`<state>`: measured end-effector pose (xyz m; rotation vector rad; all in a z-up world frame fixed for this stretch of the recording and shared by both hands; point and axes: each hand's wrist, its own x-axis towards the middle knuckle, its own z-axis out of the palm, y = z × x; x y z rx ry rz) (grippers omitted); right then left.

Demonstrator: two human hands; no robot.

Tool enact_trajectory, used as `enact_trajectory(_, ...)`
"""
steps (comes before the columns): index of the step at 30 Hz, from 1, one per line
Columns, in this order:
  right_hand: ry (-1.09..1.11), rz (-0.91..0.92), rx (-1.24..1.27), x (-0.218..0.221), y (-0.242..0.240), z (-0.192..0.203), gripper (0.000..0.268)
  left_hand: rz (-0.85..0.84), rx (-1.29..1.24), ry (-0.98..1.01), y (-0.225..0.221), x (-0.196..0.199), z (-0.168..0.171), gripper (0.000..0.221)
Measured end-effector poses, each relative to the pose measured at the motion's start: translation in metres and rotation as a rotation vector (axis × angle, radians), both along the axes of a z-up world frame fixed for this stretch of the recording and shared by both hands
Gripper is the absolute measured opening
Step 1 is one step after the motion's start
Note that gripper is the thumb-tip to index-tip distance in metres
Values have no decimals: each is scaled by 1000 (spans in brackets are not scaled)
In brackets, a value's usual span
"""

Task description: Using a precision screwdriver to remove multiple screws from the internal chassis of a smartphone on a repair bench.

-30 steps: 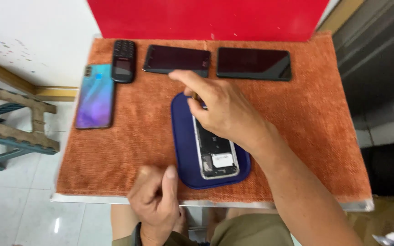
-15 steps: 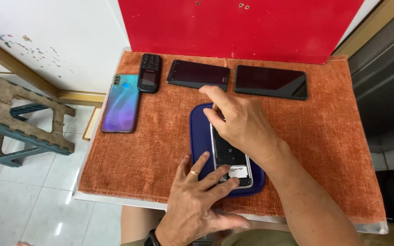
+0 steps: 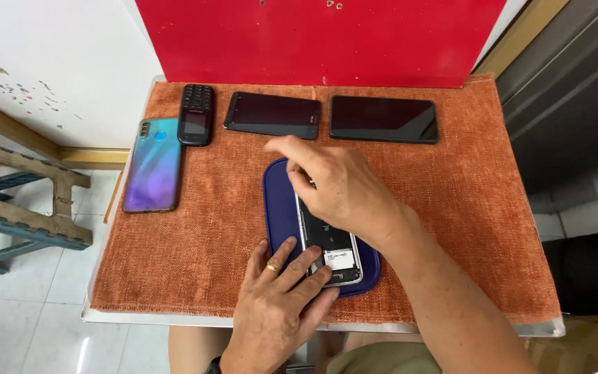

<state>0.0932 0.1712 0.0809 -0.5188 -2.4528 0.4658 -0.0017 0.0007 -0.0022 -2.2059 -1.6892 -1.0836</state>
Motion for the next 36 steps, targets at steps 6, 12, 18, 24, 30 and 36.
enact_trajectory(6,-35,-145,63,-2,6,-8,37,9,15,-10,0,1,-1,20)
enact_trajectory(12,13,-166,81,-6,4,-12,30,-4,13,-38,0,-1,-1,20)
enact_trajectory(18,54,-18,-52,-3,3,-5,42,-12,4,-64,2,-2,1,21)
enact_trajectory(24,17,-168,58,-6,10,-16,31,-10,-257,-112,3,-6,-1,44)
enact_trajectory(30,-44,32,32,-17,18,-3,40,153,-90,84,13,0,-49,49)
enact_trajectory(36,-74,-16,119,-22,32,1,32,314,74,89,27,7,-43,20)
